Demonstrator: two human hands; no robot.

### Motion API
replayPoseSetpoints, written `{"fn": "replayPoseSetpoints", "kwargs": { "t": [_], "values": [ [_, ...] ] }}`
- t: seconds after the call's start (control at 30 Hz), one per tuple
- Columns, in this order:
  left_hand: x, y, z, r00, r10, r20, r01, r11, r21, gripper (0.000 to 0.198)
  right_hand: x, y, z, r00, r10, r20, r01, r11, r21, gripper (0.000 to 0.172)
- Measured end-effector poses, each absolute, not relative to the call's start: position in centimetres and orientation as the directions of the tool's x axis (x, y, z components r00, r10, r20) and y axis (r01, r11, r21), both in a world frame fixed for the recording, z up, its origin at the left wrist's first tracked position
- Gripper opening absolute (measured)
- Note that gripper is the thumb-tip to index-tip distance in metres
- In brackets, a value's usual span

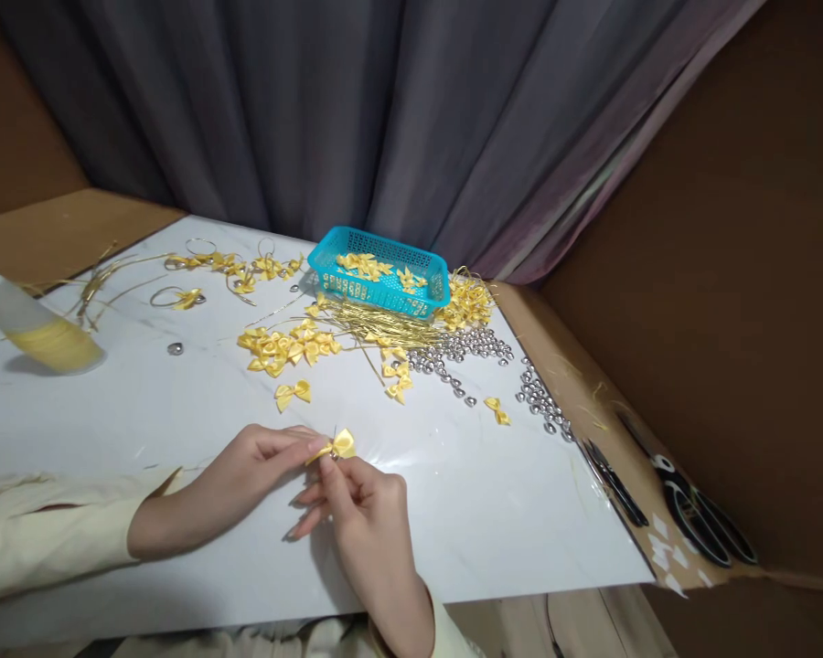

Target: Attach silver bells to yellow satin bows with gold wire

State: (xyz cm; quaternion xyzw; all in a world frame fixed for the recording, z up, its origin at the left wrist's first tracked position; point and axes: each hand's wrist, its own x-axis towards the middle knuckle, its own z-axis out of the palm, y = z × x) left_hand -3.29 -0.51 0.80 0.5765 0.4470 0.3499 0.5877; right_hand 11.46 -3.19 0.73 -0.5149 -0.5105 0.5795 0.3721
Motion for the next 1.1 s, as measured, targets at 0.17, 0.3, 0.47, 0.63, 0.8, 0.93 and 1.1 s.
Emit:
{"fn": "replayPoseSetpoints", "kwargs": {
  "t": [0.17, 0.3, 0.47, 0.63, 0.8, 0.93, 1.1],
  "values": [
    [-3.4, -0.5, 0.6, 0.347, 0.928, -0.134, 0.106, 0.103, 0.989, 0.04, 11.6, -3.2, 1.2, -0.176, 0.965, -0.193, 0.111, -0.175, -0.978, 0.041],
    [-3.4, -0.4, 0.6, 0.311, 0.939, -0.148, 0.127, 0.114, 0.985, 0.037, 12.3, -3.6, 2.3, -0.144, 0.971, -0.192, 0.129, -0.174, -0.976, 0.031],
    [-3.3, -0.2, 0.3, 0.269, 0.954, -0.131, 0.128, 0.099, 0.987, 0.033, 14.0, -4.0, 3.8, -0.022, 0.99, -0.141, 0.178, -0.135, -0.975, 0.023],
    [-3.3, -0.1, 0.0, 0.274, 0.953, -0.127, 0.131, 0.094, 0.987, 0.034, 14.3, -4.9, 4.4, -0.233, 0.917, -0.324, 0.02, -0.329, -0.944, 0.028],
    [-3.4, -0.1, 0.0, 0.28, 0.95, -0.14, 0.161, 0.097, 0.982, 0.032, 12.9, -6.3, 4.2, -0.51, 0.762, -0.4, -0.159, -0.54, -0.827, 0.029],
    [-3.5, -0.2, 0.0, 0.273, 0.955, -0.114, 0.176, 0.067, 0.982, 0.031, 13.4, -5.5, 4.4, -0.34, 0.894, -0.292, -0.048, -0.326, -0.944, 0.025],
    [-3.6, 0.1, -0.4, 0.3, 0.953, 0.049, 0.31, -0.146, 0.94, 0.026, 16.0, -3.4, 3.7, -0.072, 0.982, -0.176, 0.322, -0.144, -0.936, 0.025]
  ]
}}
